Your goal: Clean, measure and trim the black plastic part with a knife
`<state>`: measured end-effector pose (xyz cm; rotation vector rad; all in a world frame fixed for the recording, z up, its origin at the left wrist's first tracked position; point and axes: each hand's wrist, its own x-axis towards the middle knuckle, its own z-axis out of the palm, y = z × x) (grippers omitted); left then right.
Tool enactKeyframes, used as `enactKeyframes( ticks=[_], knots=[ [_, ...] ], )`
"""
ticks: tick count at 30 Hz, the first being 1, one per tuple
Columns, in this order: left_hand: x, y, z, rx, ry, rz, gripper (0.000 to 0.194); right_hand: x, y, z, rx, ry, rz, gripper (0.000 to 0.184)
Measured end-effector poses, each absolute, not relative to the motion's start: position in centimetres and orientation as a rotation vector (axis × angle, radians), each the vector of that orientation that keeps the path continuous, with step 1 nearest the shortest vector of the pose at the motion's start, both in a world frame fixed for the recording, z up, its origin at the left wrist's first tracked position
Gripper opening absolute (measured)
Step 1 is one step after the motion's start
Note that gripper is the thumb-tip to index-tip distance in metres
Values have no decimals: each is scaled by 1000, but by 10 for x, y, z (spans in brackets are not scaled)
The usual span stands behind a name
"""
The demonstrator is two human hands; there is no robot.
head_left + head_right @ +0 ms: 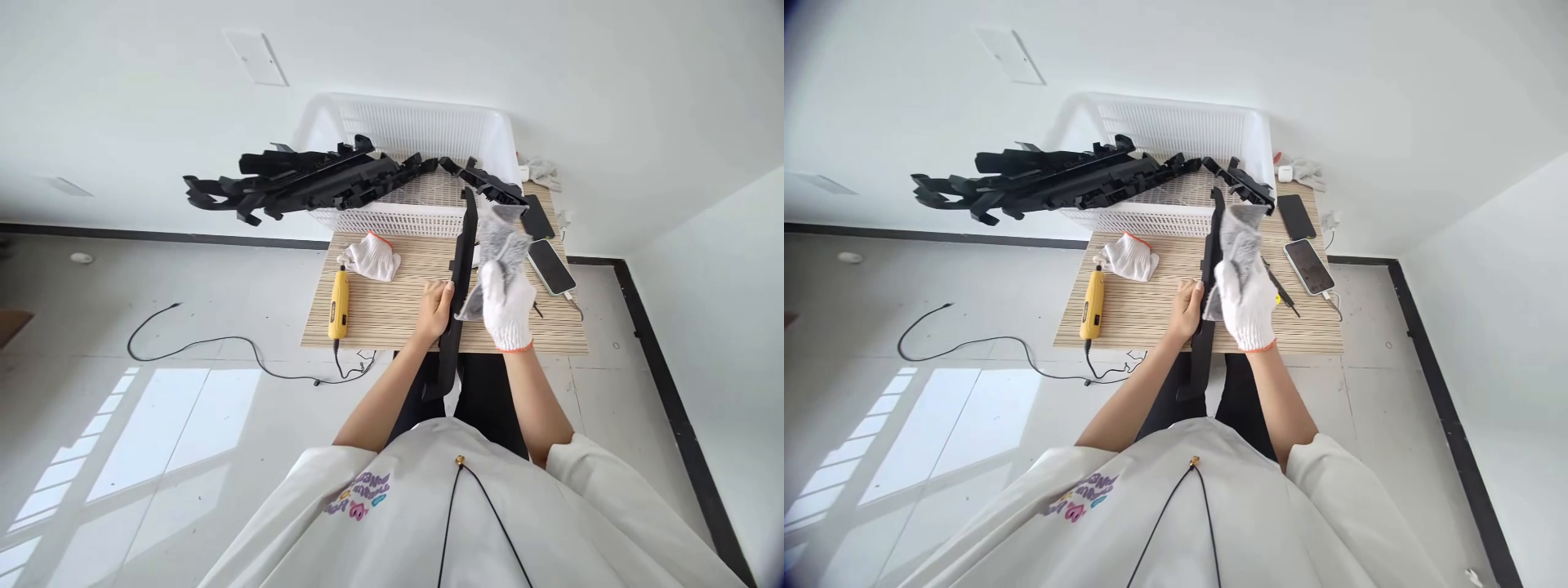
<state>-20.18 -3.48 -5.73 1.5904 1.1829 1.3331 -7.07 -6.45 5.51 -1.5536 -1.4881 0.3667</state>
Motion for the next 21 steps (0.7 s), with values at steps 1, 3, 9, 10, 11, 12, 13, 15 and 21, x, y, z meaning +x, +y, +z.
enactKeyframes(
  ticks=[1,3,9,10,11,12,13,15,21],
  knots=[
    [-203,-34,-63,1585,1163,1332,58,-77,-70,57,-1555,-1668,356,57],
    [-206,-34,-77,1574,1121,1327,57,-92,-79,50,-1567,-2012,292,66],
    [-213,-31,-105,1512,962,1295,59,-116,-82,21,-1817,-2151,135,84],
    [-213,-30,-104,1505,924,1283,58,-116,-78,23,-1842,-2152,126,82],
    [-213,-29,-102,1498,902,1275,57,-117,-73,26,-1868,-2154,116,79],
    [-212,-28,-99,1491,901,1273,56,-118,-68,30,-1892,-2156,107,77],
    [-211,-28,-96,1479,912,1277,54,-120,-61,34,-1920,-2159,98,76],
    [-208,-26,-89,1454,938,1283,51,-126,-47,41,-1965,-2155,82,77],
    [-204,-24,-75,1406,1003,1280,27,-144,0,43,-1882,-2122,-15,87]
  ],
)
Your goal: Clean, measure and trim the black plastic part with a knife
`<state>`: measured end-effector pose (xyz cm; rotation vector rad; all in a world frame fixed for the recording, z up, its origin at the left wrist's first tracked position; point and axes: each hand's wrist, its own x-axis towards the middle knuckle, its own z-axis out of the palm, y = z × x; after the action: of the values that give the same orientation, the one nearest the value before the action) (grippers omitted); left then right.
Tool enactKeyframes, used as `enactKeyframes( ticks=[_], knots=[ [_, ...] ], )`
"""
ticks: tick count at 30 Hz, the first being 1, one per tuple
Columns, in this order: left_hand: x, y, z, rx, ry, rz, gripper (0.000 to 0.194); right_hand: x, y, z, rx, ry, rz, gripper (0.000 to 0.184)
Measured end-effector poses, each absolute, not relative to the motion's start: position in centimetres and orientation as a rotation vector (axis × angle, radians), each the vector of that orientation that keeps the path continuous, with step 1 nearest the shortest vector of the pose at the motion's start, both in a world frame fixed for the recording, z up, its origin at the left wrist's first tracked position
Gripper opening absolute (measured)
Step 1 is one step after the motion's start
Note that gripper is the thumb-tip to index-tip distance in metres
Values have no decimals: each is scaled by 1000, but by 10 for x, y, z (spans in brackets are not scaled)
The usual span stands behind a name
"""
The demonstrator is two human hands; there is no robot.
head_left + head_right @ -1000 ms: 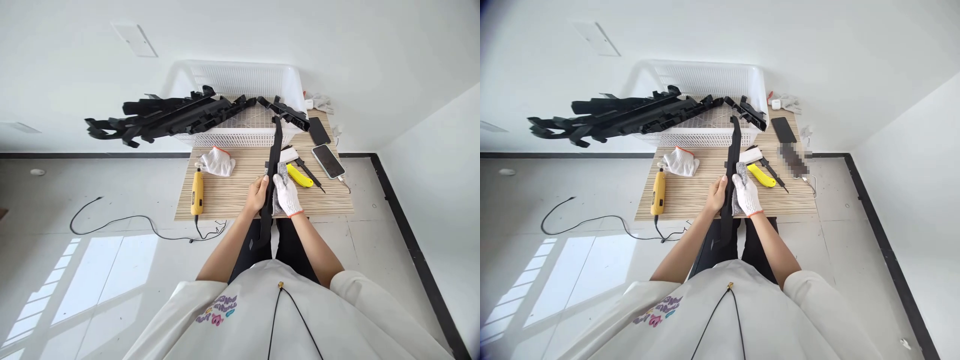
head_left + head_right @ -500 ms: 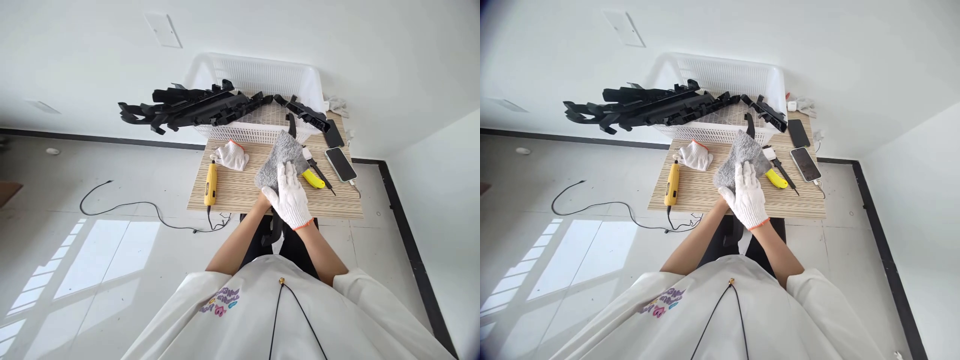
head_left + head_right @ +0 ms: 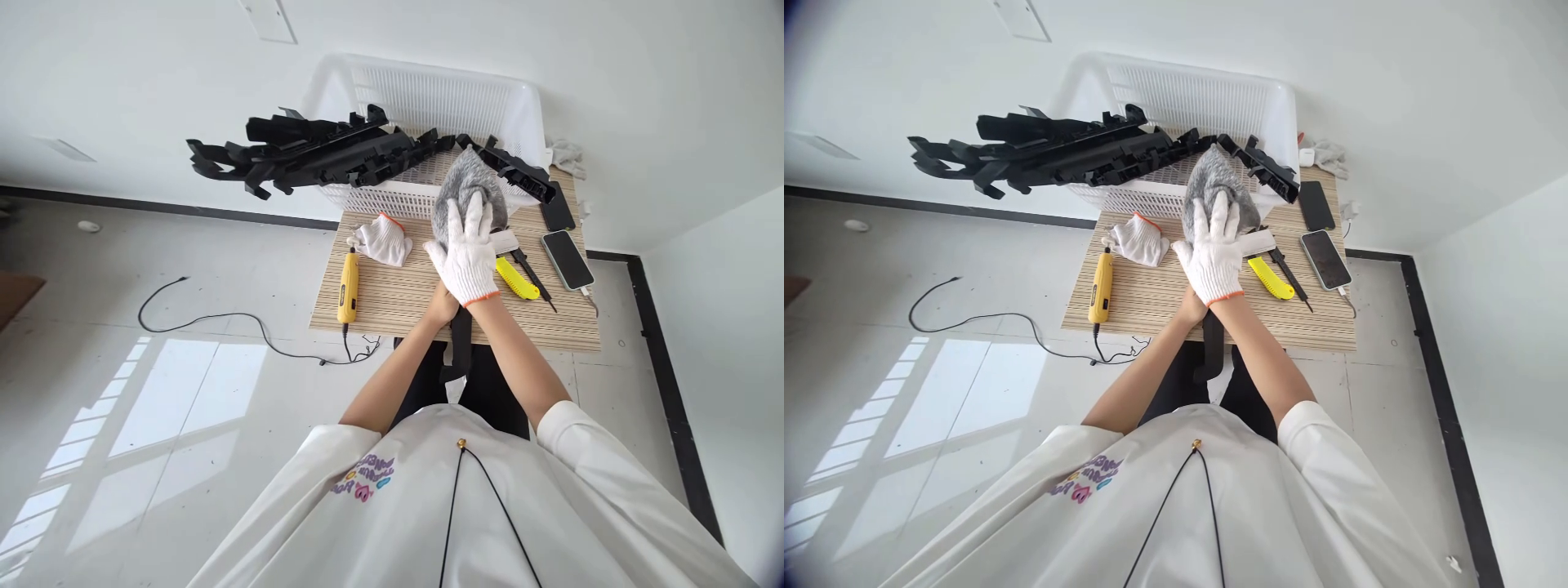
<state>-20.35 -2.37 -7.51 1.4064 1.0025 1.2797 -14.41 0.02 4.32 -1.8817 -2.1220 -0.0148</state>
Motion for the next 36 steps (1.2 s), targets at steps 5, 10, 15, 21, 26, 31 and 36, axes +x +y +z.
enactKeyframes(
  ticks=[5,10,15,21,26,31,36],
  knots=[
    [-203,-25,-72,1379,1070,1254,29,-148,22,49,-1908,-2118,-45,90],
    [-206,-27,-77,1373,1056,1246,23,-145,3,46,-1886,-2112,7,86],
    [-207,-27,-86,1361,1018,1237,33,-141,-44,31,-1906,-2085,102,80],
    [-205,-25,-93,1316,1010,1228,47,-142,-54,22,-1926,-2108,137,82],
    [-207,-25,-84,1378,1049,1278,43,-145,-16,36,-1870,-2071,51,76],
    [-206,-26,-75,1379,1105,1271,42,-148,21,48,-1869,-2053,-24,76],
    [-205,-26,-73,1375,1113,1276,43,-142,17,49,-1835,-2094,3,76]
  ],
)
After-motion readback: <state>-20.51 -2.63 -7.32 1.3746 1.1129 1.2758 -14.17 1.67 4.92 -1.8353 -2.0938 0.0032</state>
